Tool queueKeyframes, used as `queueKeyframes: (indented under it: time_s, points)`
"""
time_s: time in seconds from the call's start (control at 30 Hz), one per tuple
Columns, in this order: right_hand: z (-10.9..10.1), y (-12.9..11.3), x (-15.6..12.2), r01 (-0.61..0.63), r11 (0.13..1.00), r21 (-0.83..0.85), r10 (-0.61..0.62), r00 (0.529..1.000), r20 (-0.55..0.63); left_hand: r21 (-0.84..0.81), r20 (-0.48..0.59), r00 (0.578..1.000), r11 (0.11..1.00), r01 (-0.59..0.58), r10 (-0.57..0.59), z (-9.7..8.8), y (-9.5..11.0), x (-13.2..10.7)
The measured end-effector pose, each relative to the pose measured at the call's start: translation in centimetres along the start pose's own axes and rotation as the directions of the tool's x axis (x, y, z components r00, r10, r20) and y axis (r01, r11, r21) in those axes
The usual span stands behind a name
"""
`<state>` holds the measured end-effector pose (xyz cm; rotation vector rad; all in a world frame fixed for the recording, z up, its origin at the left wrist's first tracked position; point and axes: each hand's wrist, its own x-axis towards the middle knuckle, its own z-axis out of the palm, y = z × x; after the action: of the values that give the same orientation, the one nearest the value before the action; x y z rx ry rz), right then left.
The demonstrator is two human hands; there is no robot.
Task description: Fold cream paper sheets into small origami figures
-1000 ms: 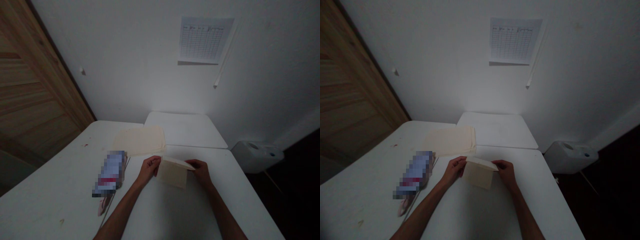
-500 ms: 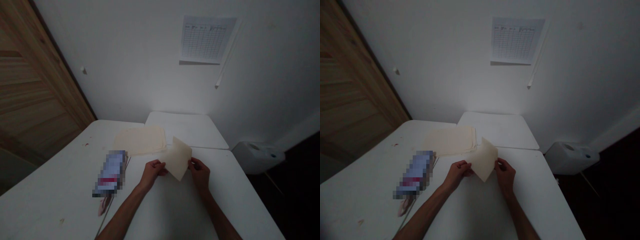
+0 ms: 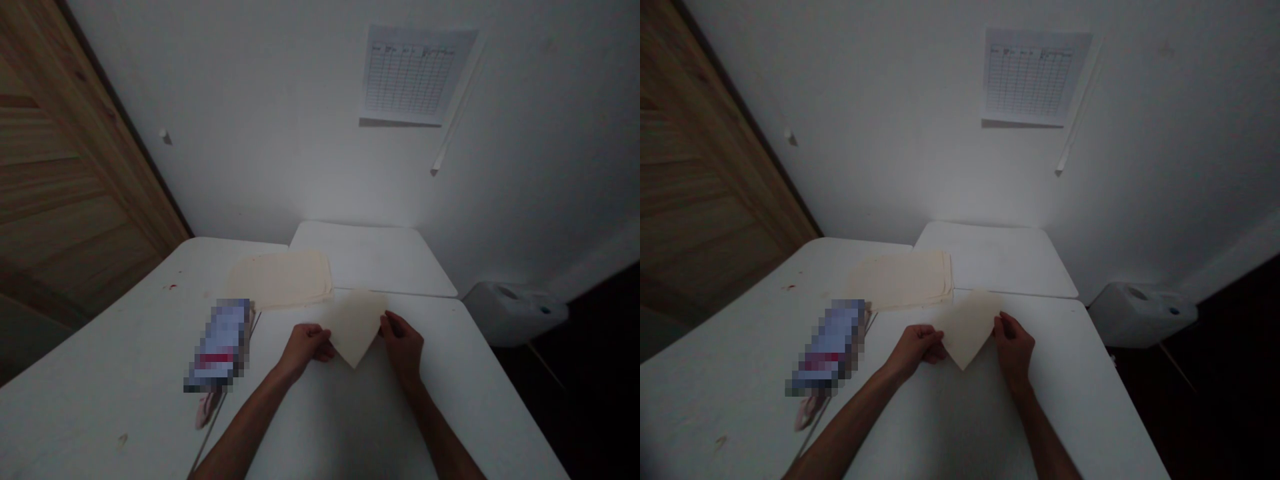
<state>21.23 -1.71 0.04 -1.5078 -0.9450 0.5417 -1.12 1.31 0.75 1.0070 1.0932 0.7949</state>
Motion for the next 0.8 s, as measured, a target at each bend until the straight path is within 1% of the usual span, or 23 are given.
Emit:
queueKeyframes:
  time_s: [0.13, 0.23, 0.33, 0.47, 0.63, 0.8]
  points:
    - [-0.4, 0.0, 0.4, -0.101, 0.994, -0.029, 0.101, 0.995, 0.006, 0.030, 0.010, 0.999, 0.999, 0.035, -0.035, -0.2, 0.1, 0.0]
    - [-0.9, -0.3, 0.7, -0.143, 0.986, -0.080, 0.144, 0.990, 0.000, 0.046, 0.014, 0.999, 0.998, 0.045, -0.045, -0.2, 0.1, -0.1]
    - [-1.2, -0.1, 1.0, -0.171, 0.983, -0.067, 0.172, 0.985, 0.009, 0.051, 0.023, 0.999, 0.998, 0.040, -0.041, -0.1, 0.2, -0.2]
    - [-1.3, 0.1, 1.4, -0.155, 0.988, 0.005, 0.155, 0.988, 0.009, 0.018, -0.026, 1.000, 1.000, -0.001, 0.002, 0.0, 0.4, -0.2]
    - [-0.9, -0.2, 1.1, -0.151, 0.975, 0.163, 0.156, 0.988, -0.018, -0.072, -0.095, 0.994, 0.995, -0.062, 0.055, 0.1, 0.7, -0.3]
    - [-0.5, 0.0, 0.8, -0.138, 0.975, 0.174, 0.144, 0.989, -0.021, -0.118, -0.134, 0.989, 0.990, -0.073, 0.057, 0.2, 0.8, -0.4]
